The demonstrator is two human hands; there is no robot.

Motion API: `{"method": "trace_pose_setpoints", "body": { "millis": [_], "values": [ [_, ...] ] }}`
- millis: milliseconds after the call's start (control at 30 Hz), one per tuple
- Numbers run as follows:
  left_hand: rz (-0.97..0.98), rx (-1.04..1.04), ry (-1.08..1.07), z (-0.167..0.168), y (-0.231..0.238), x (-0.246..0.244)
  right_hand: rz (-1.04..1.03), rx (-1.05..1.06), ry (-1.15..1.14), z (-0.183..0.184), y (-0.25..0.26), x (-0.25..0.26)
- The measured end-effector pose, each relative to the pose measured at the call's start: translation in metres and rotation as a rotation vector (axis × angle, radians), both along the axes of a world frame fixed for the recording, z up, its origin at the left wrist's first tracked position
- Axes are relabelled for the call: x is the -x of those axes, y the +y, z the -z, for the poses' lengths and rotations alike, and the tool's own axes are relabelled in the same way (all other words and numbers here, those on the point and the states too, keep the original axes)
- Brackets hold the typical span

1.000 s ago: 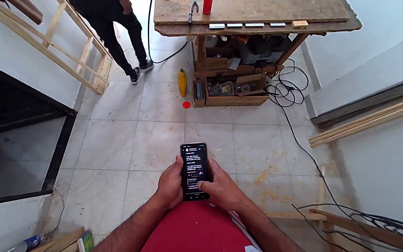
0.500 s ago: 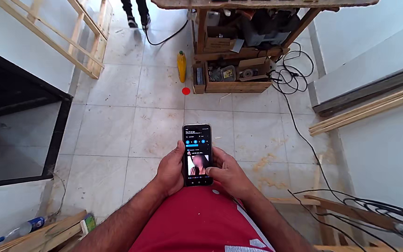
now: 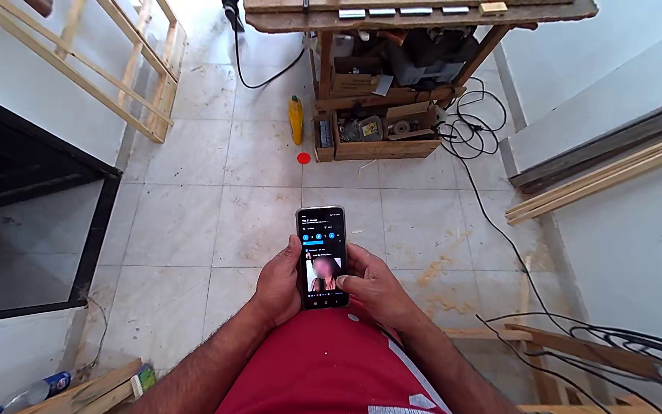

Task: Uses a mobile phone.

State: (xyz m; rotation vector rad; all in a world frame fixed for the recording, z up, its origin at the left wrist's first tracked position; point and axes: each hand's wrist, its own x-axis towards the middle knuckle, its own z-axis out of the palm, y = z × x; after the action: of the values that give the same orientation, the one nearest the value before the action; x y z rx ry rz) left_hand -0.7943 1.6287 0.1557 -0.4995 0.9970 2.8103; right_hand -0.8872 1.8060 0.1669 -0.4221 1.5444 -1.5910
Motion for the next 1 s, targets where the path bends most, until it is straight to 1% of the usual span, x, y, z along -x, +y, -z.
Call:
{"method": "trace_pose_setpoints", "body": {
  "millis": [433, 1000],
  "values": [
    [-0.019, -0.004, -0.041, -0.0020, -0.0004, 0.0024, -0.006, -0.011, -0.002, 0.0024, -0.0015, 0.0009],
    [-0.028, -0.003, -0.023, -0.0046, -0.0028, 0.0009, -0.004, -0.002, 0.010, -0.0007, -0.0056, 0.0000]
  ]
}}
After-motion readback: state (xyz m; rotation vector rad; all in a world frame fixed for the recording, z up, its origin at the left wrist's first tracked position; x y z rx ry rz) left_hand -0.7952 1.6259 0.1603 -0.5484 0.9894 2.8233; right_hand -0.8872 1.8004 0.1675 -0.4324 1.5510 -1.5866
